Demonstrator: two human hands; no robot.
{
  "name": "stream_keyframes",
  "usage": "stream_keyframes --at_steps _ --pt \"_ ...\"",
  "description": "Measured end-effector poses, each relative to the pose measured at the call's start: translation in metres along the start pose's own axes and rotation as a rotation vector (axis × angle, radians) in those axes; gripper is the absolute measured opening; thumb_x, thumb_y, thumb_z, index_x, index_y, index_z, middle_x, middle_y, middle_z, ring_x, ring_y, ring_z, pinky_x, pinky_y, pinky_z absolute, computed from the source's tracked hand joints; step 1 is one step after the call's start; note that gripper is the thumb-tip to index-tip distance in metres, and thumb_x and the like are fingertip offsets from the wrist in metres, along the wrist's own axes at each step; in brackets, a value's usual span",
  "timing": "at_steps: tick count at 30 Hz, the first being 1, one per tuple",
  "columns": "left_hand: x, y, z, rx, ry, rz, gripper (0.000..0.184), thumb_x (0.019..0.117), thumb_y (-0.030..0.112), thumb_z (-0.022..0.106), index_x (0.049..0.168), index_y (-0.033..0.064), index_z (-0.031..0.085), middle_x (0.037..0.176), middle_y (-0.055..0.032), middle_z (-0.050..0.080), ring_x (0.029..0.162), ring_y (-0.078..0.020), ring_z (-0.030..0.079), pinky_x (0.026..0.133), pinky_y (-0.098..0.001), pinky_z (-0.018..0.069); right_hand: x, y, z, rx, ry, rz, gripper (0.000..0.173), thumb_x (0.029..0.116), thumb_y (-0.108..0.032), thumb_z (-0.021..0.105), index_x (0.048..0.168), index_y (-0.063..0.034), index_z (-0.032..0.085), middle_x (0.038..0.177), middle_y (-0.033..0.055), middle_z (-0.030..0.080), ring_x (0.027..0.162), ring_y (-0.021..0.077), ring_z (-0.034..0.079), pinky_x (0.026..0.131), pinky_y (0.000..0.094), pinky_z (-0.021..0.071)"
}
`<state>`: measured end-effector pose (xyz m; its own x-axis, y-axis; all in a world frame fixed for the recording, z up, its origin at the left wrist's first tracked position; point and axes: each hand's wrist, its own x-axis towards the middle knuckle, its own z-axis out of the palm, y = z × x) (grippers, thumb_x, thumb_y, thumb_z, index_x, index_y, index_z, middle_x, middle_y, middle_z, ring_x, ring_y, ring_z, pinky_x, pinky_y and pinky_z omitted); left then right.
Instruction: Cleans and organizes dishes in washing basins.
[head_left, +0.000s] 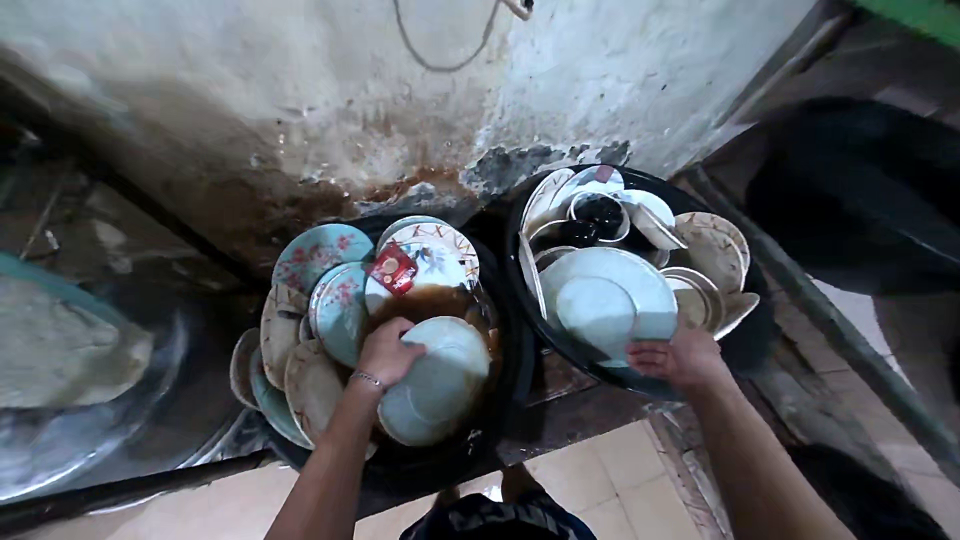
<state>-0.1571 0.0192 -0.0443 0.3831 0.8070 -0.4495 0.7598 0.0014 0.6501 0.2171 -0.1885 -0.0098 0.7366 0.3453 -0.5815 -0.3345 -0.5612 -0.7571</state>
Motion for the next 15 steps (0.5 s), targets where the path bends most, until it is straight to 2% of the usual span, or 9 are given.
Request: stream_keyframes --at_steps 3,5,7,8,9,11,12,14,15 --pt "-0.022 0.003 -0.010 -0.149 0.018 0.116 0.020 0.0973 0.014 0.072 0.116 0.0068 0.070 0.110 -0.0123 0.072 0.101 -0.0269 0.070 0.091 -0.0528 0.0562 0.003 0.016 0.001 -0.142 -0.002 0.022 0.097 0.1005 -0.074 0.002 0.131 0.0051 0.049 0.082 0.0205 0.071 0.063 0.0305 0.069 0.057 0.0444 0.0577" --pt "-0.044 0.015 -0.023 -0.207 0.072 0.190 0.019 0.0990 0.012 0.070 0.117 0.0056 0.067 0.105 -0.0107 0.073 0.094 -0.0237 0.071 0.085 -0.0488 0.0586 0.000 0.024 -0.007 -0.299 -0.012 0.007 0.096 0.1027 -0.071 0.003 0.135 0.0077 0.047 0.087 0.0231 0.071 0.067 0.0320 0.070 0.061 0.0475 0.0592" --pt "-0.065 0.024 -0.036 -0.224 0.158 0.241 0.018 0.0990 0.011 0.070 0.116 0.0070 0.067 0.098 -0.0091 0.074 0.083 -0.0221 0.071 0.075 -0.0462 0.0588 -0.014 0.016 -0.015 -0.603 0.066 -0.118 0.084 0.1077 -0.063 0.015 0.124 0.0047 0.062 0.091 0.0230 0.070 0.073 0.0341 0.068 0.069 0.0543 0.0561" --pt "-0.071 0.029 -0.042 -0.225 0.200 0.247 0.017 0.0984 0.011 0.070 0.115 0.0088 0.068 0.097 -0.0071 0.075 0.082 -0.0205 0.071 0.074 -0.0454 0.0596 -0.019 0.008 -0.017 -0.688 0.123 -0.246 0.078 0.1076 -0.063 0.024 0.119 0.0015 0.067 0.095 0.0255 0.070 0.081 0.0403 0.068 0.075 0.0632 0.0538" --pt "-0.073 0.032 -0.048 -0.214 0.236 0.253 0.015 0.0979 0.012 0.071 0.112 0.0104 0.069 0.096 -0.0054 0.075 0.082 -0.0193 0.072 0.074 -0.0451 0.0600 -0.025 -0.002 -0.015 -0.707 0.162 -0.390 0.073 0.1068 -0.063 0.032 0.121 -0.0008 0.069 0.103 0.0286 0.069 0.092 0.0467 0.067 0.081 0.0706 0.0503" --pt "-0.073 0.038 -0.054 -0.169 0.282 0.268 0.011 0.0978 0.013 0.072 0.109 0.0114 0.071 0.093 -0.0047 0.074 0.081 -0.0187 0.070 0.075 -0.0462 0.0582 -0.025 -0.022 0.001 -0.708 0.094 -0.623 0.060 0.1073 -0.052 0.044 0.138 -0.0036 0.059 0.126 0.0294 0.064 0.117 0.0502 0.061 0.098 0.0739 0.0442" --pt "-0.070 0.039 -0.054 -0.140 0.302 0.296 0.010 0.0982 0.013 0.071 0.108 0.0106 0.071 0.092 -0.0058 0.073 0.080 -0.0197 0.069 0.074 -0.0470 0.0570 -0.018 -0.028 0.015 -0.718 0.040 -0.702 0.056 0.1077 -0.046 0.048 0.144 -0.0044 0.054 0.132 0.0285 0.062 0.121 0.0492 0.060 0.101 0.0728 0.0441" --pt "-0.061 0.037 -0.047 -0.055 0.339 0.390 0.009 0.0996 0.013 0.069 0.107 0.0084 0.071 0.095 -0.0090 0.074 0.082 -0.0238 0.070 0.075 -0.0500 0.0576 -0.003 -0.027 0.043 -0.752 0.027 -0.778 0.044 0.1086 -0.036 0.052 0.137 -0.0031 0.057 0.115 0.0301 0.067 0.104 0.0507 0.066 0.088 0.0739 0.0488" --pt "-0.054 0.034 -0.042 0.001 0.346 0.446 0.011 0.1005 0.012 0.068 0.109 0.0067 0.072 0.099 -0.0119 0.074 0.087 -0.0281 0.072 0.079 -0.0538 0.0583 0.002 -0.024 0.053 -0.784 0.017 -0.780 0.040 0.1096 -0.033 0.050 0.133 -0.0019 0.059 0.106 0.0305 0.068 0.097 0.0510 0.067 0.083 0.0737 0.0498"
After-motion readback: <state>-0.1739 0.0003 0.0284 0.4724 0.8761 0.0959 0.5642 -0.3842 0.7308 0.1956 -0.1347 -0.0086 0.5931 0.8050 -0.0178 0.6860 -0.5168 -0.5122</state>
